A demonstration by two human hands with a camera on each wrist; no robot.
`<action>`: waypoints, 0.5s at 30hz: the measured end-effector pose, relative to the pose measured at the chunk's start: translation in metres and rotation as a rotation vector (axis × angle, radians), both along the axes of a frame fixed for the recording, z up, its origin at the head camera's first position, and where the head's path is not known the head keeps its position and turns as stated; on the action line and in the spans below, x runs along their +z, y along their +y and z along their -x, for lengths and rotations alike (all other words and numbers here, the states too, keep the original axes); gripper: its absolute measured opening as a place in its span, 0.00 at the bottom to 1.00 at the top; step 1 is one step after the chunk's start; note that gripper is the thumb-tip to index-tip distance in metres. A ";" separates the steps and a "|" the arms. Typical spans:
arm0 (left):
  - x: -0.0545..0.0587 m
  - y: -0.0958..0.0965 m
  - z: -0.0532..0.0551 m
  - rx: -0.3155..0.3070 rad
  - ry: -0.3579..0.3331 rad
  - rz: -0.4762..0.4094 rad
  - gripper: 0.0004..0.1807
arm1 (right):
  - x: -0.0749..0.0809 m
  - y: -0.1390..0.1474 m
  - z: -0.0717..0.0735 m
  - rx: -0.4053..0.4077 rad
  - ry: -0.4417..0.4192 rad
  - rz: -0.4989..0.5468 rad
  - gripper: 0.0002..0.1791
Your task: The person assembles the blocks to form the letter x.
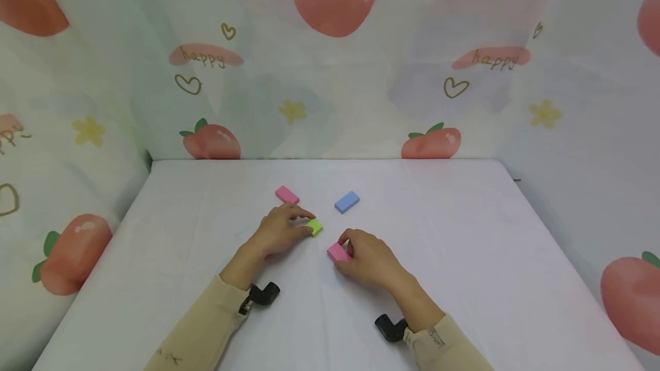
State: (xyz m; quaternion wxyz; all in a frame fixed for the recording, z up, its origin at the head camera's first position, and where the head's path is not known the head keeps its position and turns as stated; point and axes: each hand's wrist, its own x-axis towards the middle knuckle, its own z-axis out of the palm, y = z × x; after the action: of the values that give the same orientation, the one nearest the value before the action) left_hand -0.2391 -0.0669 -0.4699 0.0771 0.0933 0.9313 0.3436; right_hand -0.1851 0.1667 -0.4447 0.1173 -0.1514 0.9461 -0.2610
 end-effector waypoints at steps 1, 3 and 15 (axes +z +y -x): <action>0.000 -0.001 0.000 0.000 -0.001 -0.001 0.15 | 0.000 -0.001 0.001 0.004 -0.001 0.006 0.19; -0.001 -0.002 0.000 0.001 -0.006 -0.004 0.15 | 0.001 -0.003 0.002 0.004 -0.003 0.013 0.19; -0.003 -0.004 0.003 -0.025 0.021 -0.001 0.15 | 0.003 -0.009 0.013 -0.002 -0.014 -0.002 0.20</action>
State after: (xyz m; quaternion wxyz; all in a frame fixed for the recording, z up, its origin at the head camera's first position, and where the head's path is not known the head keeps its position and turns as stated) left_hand -0.2422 -0.0706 -0.4730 0.0713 0.1085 0.9306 0.3423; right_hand -0.1976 0.1573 -0.4414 0.1238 -0.1485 0.9457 -0.2614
